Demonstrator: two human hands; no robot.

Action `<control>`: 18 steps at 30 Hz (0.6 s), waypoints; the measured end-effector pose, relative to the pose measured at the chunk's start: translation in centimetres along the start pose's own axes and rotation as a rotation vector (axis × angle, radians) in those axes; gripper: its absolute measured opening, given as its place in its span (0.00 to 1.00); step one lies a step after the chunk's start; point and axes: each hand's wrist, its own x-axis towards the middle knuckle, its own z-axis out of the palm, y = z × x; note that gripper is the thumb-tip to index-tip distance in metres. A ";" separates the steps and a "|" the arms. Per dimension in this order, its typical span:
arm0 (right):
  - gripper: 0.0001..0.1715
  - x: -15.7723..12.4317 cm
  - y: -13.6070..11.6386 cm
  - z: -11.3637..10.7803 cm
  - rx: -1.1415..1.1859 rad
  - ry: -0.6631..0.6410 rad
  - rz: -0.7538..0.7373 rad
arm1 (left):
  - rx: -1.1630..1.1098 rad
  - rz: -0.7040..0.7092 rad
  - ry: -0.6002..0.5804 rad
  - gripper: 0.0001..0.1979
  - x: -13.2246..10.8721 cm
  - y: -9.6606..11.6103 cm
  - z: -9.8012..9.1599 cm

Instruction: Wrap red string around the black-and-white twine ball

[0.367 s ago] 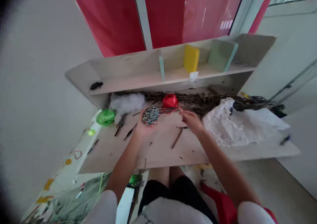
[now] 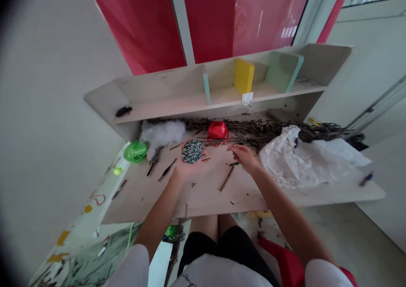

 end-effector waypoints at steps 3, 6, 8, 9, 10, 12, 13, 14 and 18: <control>0.23 0.5 -0.3 0.9 -0.001 0.048 0.036 | 0.108 -0.066 -0.062 0.14 0.2 -0.8 0.1; 0.25 1.1 -1.0 2.1 0.060 0.097 0.055 | 0.330 -0.178 -0.104 0.11 0.3 -2.0 0.4; 0.25 1.3 -1.5 3.0 0.075 0.092 0.054 | 0.529 -0.197 -0.126 0.13 0.0 -2.7 0.7; 0.25 1.3 -1.8 3.3 0.065 0.090 0.046 | 0.644 -0.186 -0.122 0.16 -0.1 -3.0 0.8; 0.24 1.3 -2.0 3.7 0.040 0.083 0.036 | 0.753 -0.165 -0.117 0.19 -0.3 -3.2 0.9; 0.24 1.0 -2.4 4.2 -0.036 0.076 -0.002 | 0.897 -0.085 -0.104 0.26 -0.5 -3.6 1.0; 0.24 0.7 -2.7 4.4 -0.079 0.077 -0.031 | 0.932 -0.029 -0.106 0.30 -0.5 -3.6 1.0; 0.24 0.5 -2.9 4.5 -0.115 0.082 -0.067 | 0.955 0.031 -0.116 0.32 -0.5 -3.7 1.0; 0.25 -0.6 -3.9 4.5 -0.198 0.101 -0.230 | 1.010 0.246 -0.125 0.27 0.1 -3.6 0.9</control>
